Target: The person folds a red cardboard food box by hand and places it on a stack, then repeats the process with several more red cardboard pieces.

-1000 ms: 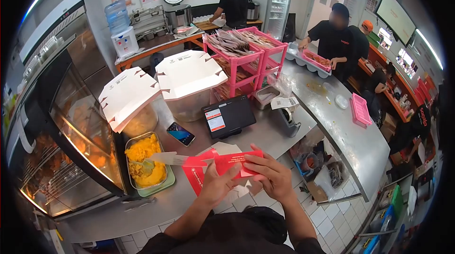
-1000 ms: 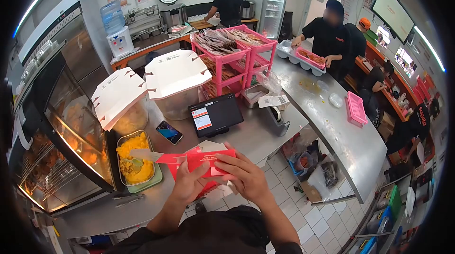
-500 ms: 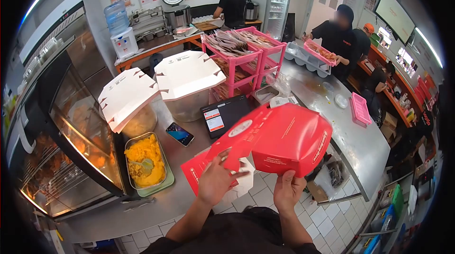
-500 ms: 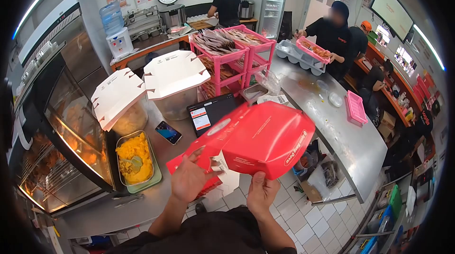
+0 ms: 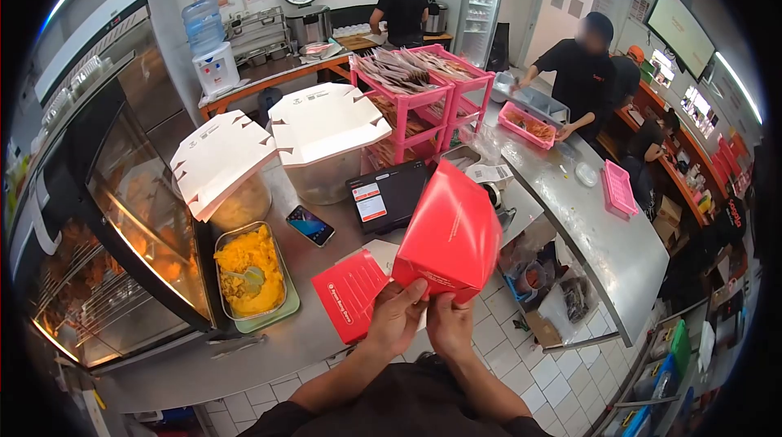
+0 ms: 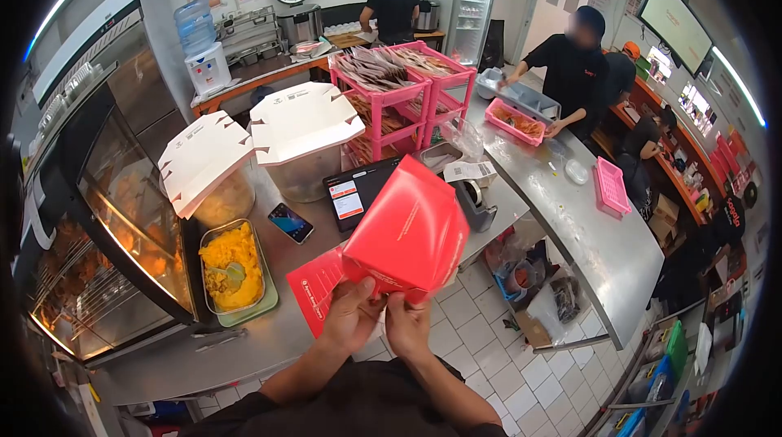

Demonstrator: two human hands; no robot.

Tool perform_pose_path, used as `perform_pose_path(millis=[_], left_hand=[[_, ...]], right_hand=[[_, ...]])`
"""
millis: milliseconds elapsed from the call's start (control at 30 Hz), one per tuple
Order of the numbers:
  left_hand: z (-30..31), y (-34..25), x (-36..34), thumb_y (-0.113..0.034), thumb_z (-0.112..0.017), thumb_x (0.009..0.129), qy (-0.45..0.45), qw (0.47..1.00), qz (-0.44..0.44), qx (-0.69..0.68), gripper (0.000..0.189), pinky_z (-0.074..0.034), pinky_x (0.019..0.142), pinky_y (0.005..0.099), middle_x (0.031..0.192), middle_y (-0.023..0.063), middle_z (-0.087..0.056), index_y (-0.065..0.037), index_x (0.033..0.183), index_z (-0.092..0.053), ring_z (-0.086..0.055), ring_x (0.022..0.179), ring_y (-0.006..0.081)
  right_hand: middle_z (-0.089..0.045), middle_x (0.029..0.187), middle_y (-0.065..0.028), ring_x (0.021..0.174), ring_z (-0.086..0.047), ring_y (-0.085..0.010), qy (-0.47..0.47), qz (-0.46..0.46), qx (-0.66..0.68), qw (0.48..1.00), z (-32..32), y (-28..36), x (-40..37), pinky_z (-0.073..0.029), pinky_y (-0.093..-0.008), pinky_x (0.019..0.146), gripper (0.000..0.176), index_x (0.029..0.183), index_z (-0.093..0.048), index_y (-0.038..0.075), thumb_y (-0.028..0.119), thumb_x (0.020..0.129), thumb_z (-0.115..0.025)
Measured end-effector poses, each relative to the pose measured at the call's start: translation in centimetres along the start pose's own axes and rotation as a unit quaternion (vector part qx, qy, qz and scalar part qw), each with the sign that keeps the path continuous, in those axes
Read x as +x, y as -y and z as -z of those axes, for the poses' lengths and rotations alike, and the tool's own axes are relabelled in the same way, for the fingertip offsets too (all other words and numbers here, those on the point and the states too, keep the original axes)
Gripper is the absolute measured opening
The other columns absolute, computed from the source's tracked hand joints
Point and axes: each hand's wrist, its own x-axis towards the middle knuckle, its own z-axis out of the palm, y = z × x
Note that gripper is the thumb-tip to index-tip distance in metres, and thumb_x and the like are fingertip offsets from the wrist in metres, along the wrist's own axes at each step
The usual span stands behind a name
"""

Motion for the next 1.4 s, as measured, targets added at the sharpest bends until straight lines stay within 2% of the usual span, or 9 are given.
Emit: perform_pose_path(millis=[433,533,600,667,700,933,1133,1233,1400], left_hand=[[-0.1,-6.1,-1.3,-0.032,-0.047,0.102,0.211,0.93,0.132,-0.271,0.036,-0.048,0.099,0.0396,0.123,0.0097,-0.063,-0.006,0.126,-0.054,-0.06,0.115,0.0217],[-2.7,-4.9,-0.8,-0.043,-0.062,0.092,0.413,0.896,-0.048,-0.158,0.066,-0.039,0.106,0.0442,0.143,0.0159,-0.046,-0.005,0.143,-0.041,-0.046,0.131,0.0334],[1.0,-2.3,-1.1,-0.039,-0.073,0.084,0.339,0.922,-0.104,0.152,0.082,-0.034,0.108,0.0441,0.149,0.0181,-0.036,-0.006,0.148,-0.033,-0.037,0.136,0.0369],[-0.2,-1.3,-0.9,-0.036,-0.073,0.087,0.099,0.719,-0.388,0.568,0.053,-0.04,0.101,0.0403,0.132,0.0162,-0.051,-0.005,0.126,-0.057,-0.048,0.124,0.0279],[-0.9,-2.1,-0.7,-0.022,-0.062,0.095,-0.031,0.882,-0.214,0.418,0.028,-0.046,0.09,0.035,0.116,0.0117,-0.06,-0.002,0.115,-0.061,-0.059,0.105,0.0224],[-1.8,-6.5,1.2,-0.015,-0.06,0.096,-0.008,0.98,-0.114,0.163,0.024,-0.052,0.084,0.0324,0.109,0.0104,-0.065,-0.002,0.116,-0.056,-0.065,0.096,0.0206],[0.0,-2.7,2.5,-0.004,-0.07,0.087,0.072,0.993,-0.049,-0.081,0.031,-0.054,0.08,0.0302,0.107,0.0079,-0.068,-0.003,0.116,-0.061,-0.066,0.096,0.0144],[0.7,-3.9,3.0,-0.001,-0.079,0.076,0.116,0.902,-0.158,0.384,0.016,-0.054,0.071,0.027,0.086,0.0033,-0.072,-0.002,0.089,-0.071,-0.069,0.077,0.0133],[1.2,-4.9,2.1,0.0,-0.07,0.083,0.093,0.927,-0.083,0.355,0.026,-0.053,0.079,0.0283,0.099,0.0059,-0.07,0.001,0.108,-0.063,-0.067,0.089,0.0136]], right_hand=[[-0.058,0.12,-0.0144,0.109,-0.064,-0.0281,-0.166,-0.114,-0.173,0.964,5.9,1.7,2.3,-0.048,-0.0362,0.095,0.051,0.129,-0.048,-0.001,0.009,0.084,-0.072],[-0.058,0.125,-0.0175,0.115,-0.062,-0.0297,-0.105,0.149,-0.467,0.865,3.4,2.9,2.8,-0.05,-0.0367,0.094,0.046,0.12,-0.05,-0.001,0.005,0.081,-0.073],[-0.062,0.124,-0.0222,0.117,-0.061,-0.0315,-0.179,0.186,-0.269,0.928,1.7,1.6,2.8,-0.051,-0.0356,0.093,0.032,0.102,-0.056,0.0,0.002,0.077,-0.075],[-0.059,0.128,-0.0267,0.122,-0.058,-0.0342,0.021,0.21,-0.47,0.857,2.4,0.2,1.5,-0.047,-0.0364,0.098,0.017,0.074,-0.056,0.003,0.009,0.087,-0.067],[-0.056,0.134,-0.0205,0.131,-0.05,-0.0351,0.062,0.145,-0.516,0.842,4.1,-0.7,0.7,-0.042,-0.0412,0.105,0.018,0.075,-0.061,0.007,0.006,0.072,-0.079],[-0.061,0.132,-0.0063,0.133,-0.046,-0.0373,0.35,0.278,-0.62,0.645,-1.5,7.8,4.5,-0.033,-0.0457,0.113,0.029,0.084,-0.061,0.01,0.031,0.076,-0.08],[-0.062,0.124,-0.0223,0.116,-0.06,-0.0404,0.201,0.253,-0.45,0.832,-1.3,8.1,4.9,-0.049,-0.0451,0.097,0.057,0.112,-0.059,-0.001,0.048,0.085,-0.067],[-0.059,0.127,-0.0243,0.116,-0.061,-0.0373,0.194,0.239,-0.5,0.809,-1.6,8.4,5.9,-0.049,-0.0399,0.097,0.07,0.12,-0.055,-0.007,0.052,0.085,-0.065],[-0.049,0.142,-0.0201,0.12,-0.058,-0.0355,0.197,0.067,-0.506,0.837,-2.0,9.8,6.0,-0.048,-0.0374,0.099,0.065,0.128,-0.054,-0.003,0.035,0.08,-0.076]])
